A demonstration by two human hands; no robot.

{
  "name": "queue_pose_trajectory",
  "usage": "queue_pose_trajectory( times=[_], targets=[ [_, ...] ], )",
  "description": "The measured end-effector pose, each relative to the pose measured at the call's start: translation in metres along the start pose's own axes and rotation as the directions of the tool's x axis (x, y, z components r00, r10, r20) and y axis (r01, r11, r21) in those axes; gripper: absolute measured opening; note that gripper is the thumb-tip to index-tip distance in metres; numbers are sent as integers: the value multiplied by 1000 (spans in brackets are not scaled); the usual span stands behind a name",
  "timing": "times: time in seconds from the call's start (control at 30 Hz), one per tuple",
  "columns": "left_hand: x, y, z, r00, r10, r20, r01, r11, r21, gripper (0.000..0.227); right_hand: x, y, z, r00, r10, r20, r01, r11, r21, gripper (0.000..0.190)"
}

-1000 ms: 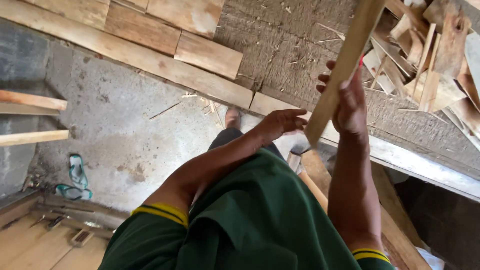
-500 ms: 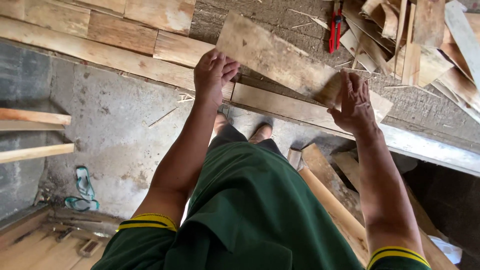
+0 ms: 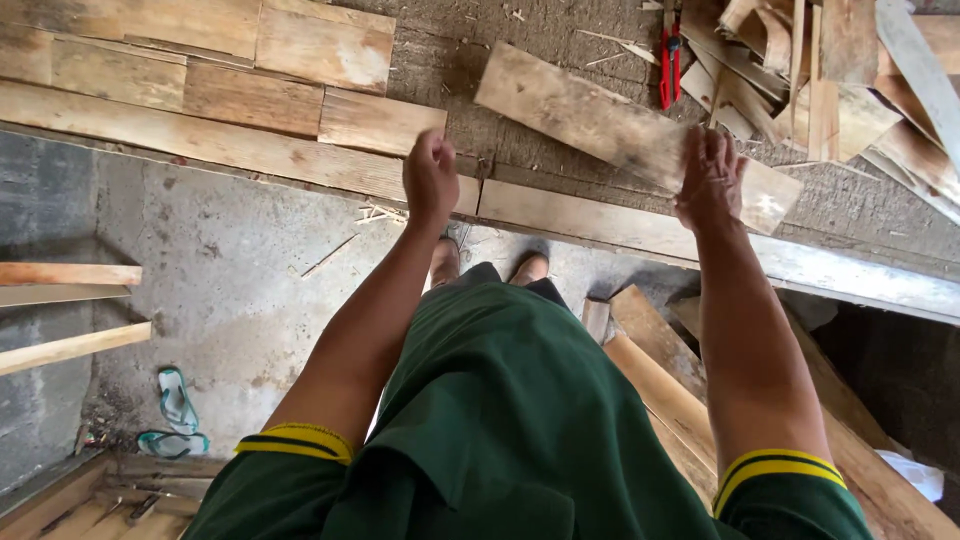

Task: The person is cutting, fitting, and arranging thin wooden shingles or tiles to form a surface.

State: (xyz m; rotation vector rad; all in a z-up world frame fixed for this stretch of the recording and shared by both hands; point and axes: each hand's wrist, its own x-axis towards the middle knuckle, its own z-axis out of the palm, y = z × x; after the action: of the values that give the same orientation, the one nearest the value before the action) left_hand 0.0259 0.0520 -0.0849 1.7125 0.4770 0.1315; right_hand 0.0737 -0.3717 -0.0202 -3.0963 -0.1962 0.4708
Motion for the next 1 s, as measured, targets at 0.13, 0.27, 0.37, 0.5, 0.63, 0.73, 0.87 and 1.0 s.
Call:
queue_pose_trajectory(
  times=[0.13, 0.27, 0.37, 0.5, 0.63, 0.73, 0.87, 1.0],
  targets=[
    [-35, -34, -38, 893, 433, 127, -430, 733, 527, 25, 11, 6, 6, 985, 148, 84, -143, 988, -65, 131],
    [-67, -48, -65, 753, 519, 404, -647, 472, 599, 47, 2, -24, -16, 976, 209, 66, -203, 976, -80, 125],
    [-81, -49, -73, 682, 493, 540, -727, 380, 572, 70, 4, -36, 21, 989, 139, 41, -140, 990, 17, 69],
    [-88, -49, -71, 686, 421, 594, -725, 317, 612, 77, -9, -105, 50, 990, -22, 142, 7, 994, 110, 49],
    [-89, -44, -66, 666, 382, 641, -735, 187, 652, 76, -13, -152, 58, 932, -340, -121, 357, 918, 170, 49],
    [-89, -36, -65, 636, 385, 669, -764, 197, 614, 75, -5, -183, 56, 928, -350, -126, 370, 906, 207, 48],
    [-85, -34, -61, 611, 385, 692, -792, 301, 531, 79, 11, -211, 57, 950, -302, -74, 308, 881, 359, 33],
    [-85, -41, -58, 606, 390, 693, -795, 312, 520, 81, 20, -225, 50, 975, -214, -54, 216, 874, 435, 23]
  ],
)
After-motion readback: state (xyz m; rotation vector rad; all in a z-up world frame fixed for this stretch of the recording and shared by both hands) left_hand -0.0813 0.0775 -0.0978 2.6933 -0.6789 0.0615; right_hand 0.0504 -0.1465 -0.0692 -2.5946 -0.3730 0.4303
